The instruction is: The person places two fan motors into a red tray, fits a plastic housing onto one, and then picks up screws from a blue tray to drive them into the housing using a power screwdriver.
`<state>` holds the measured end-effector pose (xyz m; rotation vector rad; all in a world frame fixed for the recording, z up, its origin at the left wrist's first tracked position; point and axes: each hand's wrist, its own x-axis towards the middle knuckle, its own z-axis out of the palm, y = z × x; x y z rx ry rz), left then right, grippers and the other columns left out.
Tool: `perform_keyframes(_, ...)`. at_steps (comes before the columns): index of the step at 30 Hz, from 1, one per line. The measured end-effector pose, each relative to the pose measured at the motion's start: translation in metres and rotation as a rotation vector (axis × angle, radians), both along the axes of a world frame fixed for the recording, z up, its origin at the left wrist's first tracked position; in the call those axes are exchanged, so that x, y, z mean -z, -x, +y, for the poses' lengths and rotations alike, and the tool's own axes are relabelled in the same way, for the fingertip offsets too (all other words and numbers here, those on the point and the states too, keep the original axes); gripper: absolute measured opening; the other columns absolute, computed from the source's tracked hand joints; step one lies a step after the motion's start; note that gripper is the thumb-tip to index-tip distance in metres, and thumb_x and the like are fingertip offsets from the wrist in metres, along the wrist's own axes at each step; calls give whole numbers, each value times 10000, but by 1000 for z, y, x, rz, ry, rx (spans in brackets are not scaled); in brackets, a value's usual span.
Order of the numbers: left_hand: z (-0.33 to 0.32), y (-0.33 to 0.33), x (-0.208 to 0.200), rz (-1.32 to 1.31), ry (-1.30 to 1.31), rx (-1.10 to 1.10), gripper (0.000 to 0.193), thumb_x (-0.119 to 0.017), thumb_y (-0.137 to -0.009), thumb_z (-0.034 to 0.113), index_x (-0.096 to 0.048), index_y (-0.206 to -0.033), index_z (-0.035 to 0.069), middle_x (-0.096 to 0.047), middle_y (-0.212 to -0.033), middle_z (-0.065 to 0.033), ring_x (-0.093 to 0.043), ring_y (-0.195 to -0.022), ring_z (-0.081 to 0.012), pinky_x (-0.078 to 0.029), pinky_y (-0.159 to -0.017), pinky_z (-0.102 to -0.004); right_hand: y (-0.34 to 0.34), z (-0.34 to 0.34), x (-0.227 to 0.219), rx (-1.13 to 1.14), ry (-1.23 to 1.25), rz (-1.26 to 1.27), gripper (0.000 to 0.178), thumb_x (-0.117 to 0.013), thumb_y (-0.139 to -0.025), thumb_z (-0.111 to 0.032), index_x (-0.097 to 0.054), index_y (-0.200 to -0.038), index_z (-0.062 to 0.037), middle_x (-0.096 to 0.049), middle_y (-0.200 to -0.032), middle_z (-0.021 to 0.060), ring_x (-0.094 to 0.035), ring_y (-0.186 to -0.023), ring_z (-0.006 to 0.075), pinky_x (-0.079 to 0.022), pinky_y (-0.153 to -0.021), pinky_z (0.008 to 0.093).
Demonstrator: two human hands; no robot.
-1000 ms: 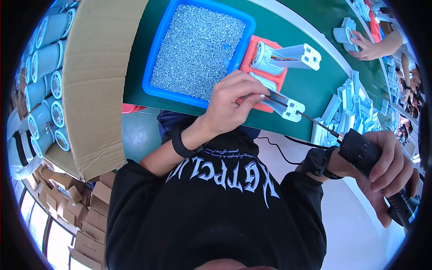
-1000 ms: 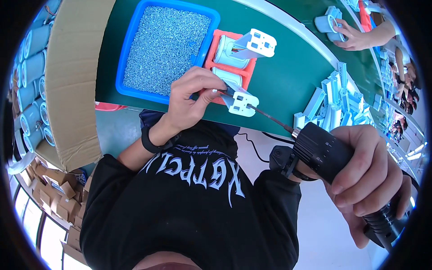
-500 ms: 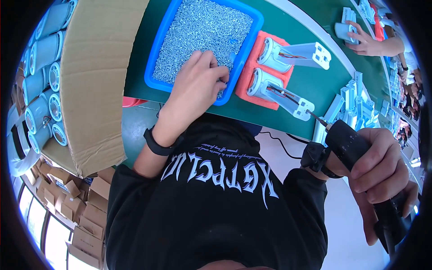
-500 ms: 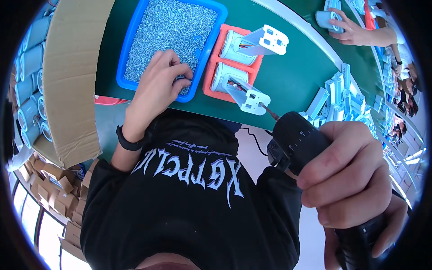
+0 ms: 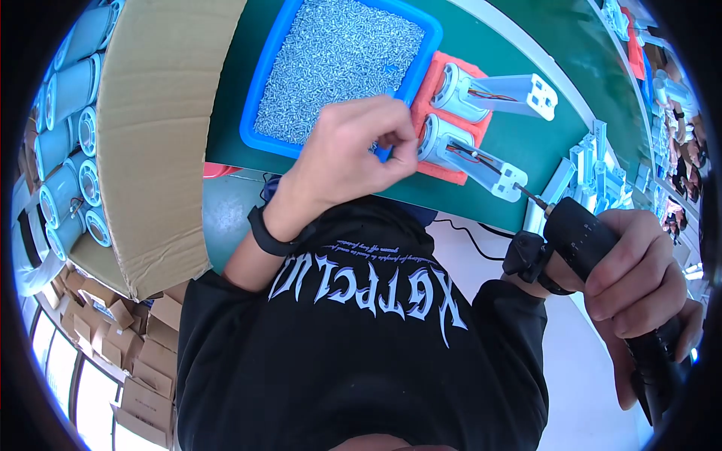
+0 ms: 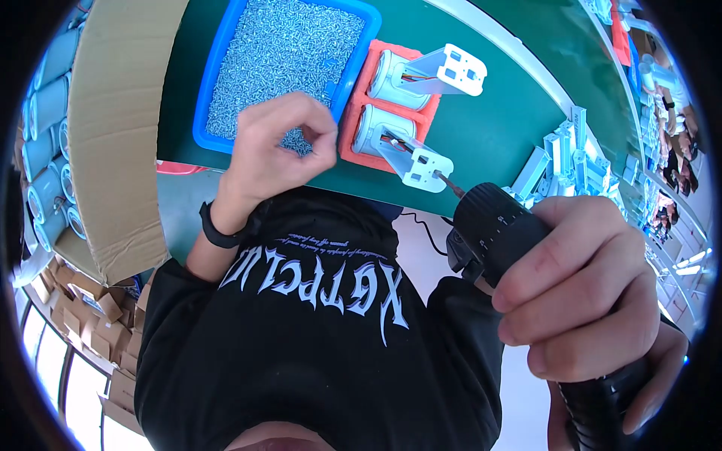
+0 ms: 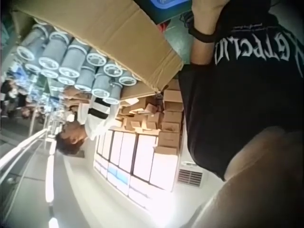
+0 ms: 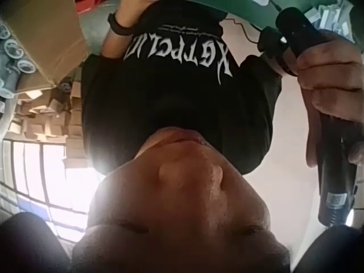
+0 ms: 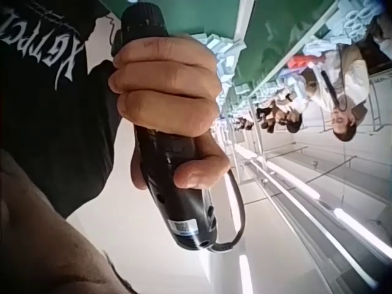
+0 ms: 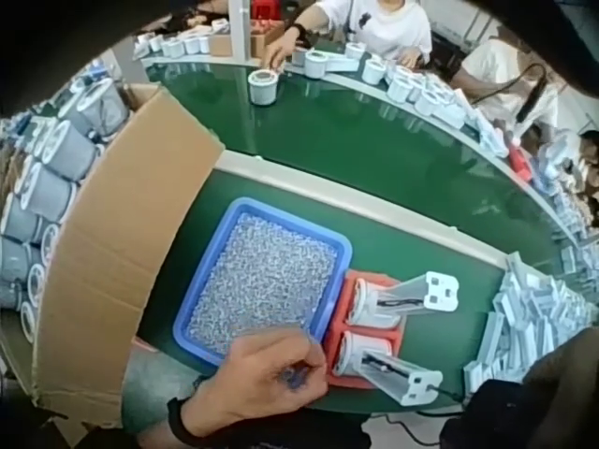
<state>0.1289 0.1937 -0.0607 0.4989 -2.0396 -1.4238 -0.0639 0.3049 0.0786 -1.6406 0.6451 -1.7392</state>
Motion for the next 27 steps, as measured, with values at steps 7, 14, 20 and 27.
perform_keyframes(7,13,25,14,70,92,1,153,-641,-669,-60,-591,-762,51,-607,-714,-78,-601,-642,-245,-472,-534,-305,1,-3,-1,-34,-23,26,484,-738,-761,-292,-490,-1122,-87,-584,-740,78,-612,-534,167,-534,-450,266)
perform_keyframes(14,34,32,20,203,-116,-101,190,-637,-705,-78,-657,-830,65,-648,-782,-84,-632,-679,-240,-508,-578,-295,5,-5,9,-24,20,-43,652,-748,-622,-598,-570,-1033,-124,-586,-693,1,-585,-491,85,-496,-460,168)
perform_keyframes(20,40,30,27,181,-2,-160,176,-643,-717,-73,-668,-837,54,-658,-779,-74,-640,-651,-201,-510,-568,-269,4,7,9,207,50,-108,610,-767,-581,-609,-608,-942,-144,-588,-667,-19,-585,-481,74,-489,-459,157)
perform_keyframes(27,38,23,28,193,-252,-71,163,-659,-726,-58,-686,-848,47,-666,-771,-61,-618,-616,-131,-469,-526,-223,22,35,-14,239,129,-284,501,-786,-604,-520,-627,-883,-135,-596,-654,-22,-581,-479,81,-515,-473,182)
